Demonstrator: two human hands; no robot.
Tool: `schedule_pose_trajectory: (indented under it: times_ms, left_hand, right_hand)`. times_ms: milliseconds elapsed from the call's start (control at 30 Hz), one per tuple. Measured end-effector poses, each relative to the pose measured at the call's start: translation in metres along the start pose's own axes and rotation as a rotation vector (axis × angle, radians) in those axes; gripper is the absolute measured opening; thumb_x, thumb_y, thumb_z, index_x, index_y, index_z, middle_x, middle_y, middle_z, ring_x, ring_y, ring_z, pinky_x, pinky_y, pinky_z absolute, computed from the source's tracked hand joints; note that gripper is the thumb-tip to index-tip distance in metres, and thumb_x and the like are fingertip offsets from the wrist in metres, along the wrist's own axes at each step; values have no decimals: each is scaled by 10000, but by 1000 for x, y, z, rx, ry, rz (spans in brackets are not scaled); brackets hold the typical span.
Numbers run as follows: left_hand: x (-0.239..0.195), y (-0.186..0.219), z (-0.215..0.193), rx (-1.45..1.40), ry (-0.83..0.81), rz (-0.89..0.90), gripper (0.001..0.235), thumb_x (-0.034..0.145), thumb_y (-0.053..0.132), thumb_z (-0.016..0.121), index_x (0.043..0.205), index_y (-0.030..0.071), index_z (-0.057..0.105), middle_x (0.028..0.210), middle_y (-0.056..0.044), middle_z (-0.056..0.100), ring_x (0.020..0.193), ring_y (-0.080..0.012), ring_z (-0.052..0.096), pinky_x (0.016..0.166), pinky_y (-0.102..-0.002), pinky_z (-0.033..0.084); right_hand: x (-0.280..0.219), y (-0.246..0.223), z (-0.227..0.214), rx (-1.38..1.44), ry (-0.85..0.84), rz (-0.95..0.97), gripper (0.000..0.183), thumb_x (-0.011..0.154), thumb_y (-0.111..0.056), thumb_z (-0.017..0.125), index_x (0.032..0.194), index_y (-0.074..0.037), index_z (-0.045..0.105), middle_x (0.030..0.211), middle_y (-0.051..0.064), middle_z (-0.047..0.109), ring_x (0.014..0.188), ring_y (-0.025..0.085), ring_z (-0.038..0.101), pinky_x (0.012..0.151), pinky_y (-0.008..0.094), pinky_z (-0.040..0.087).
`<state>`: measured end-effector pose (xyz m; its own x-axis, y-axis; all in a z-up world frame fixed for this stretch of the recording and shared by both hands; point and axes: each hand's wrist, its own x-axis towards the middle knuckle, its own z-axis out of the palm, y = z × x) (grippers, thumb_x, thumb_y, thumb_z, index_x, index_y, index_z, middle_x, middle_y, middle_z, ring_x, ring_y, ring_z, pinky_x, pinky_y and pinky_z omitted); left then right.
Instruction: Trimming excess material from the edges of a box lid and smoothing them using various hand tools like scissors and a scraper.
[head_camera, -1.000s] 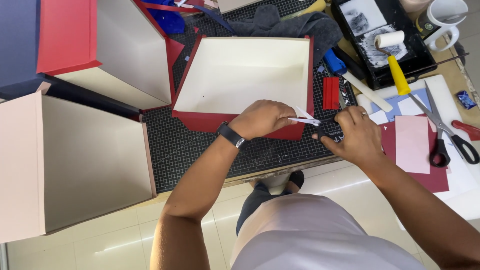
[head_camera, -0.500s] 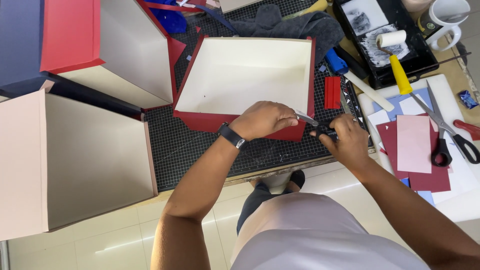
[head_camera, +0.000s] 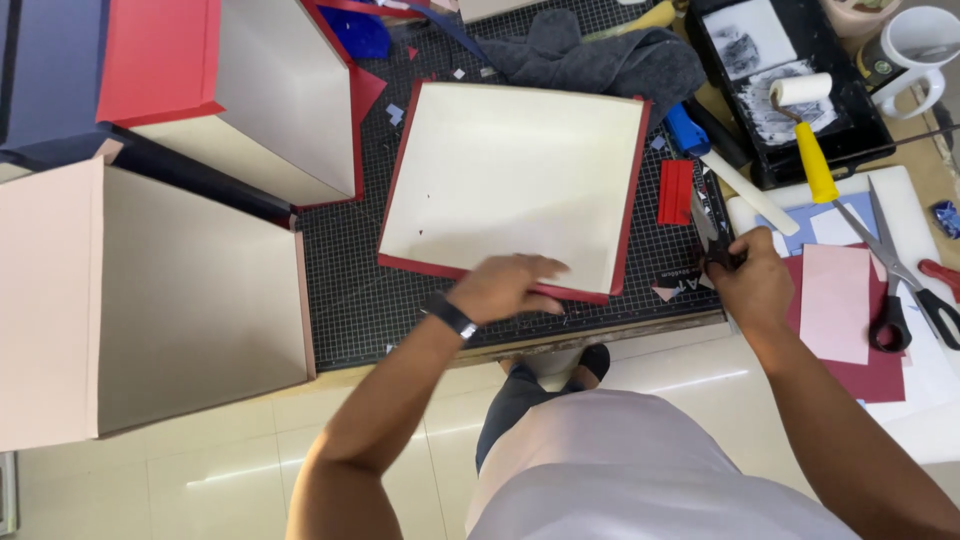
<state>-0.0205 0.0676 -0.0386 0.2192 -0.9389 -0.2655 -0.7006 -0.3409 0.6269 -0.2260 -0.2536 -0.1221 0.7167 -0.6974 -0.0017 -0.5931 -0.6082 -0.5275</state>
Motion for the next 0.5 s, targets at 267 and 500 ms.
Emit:
schedule_pose_trajectory:
  times_ms: [267, 500]
  left_hand:
    - [-1, -3, 4, 355, 201, 73, 53, 1007, 193, 614, 1023, 156, 649, 768, -65, 728, 652, -334, 679, 507, -486, 494]
    - [-118, 125, -121, -146, 619, 63, 266, 1001, 291, 668, 1144, 69, 636, 985, -39, 676, 801, -173, 633, 715, -311, 478]
  right_hand:
    - [29, 32, 26, -241, -155, -216, 136, 777, -171, 846, 861, -245, 769, 1062, 66, 669, 1034, 363, 627, 665, 483, 570]
    - [41, -43, -7, 256, -211, -427, 179, 977, -233, 771, 1071, -83, 750, 1086, 86, 736, 1091, 254, 645, 942, 391, 497]
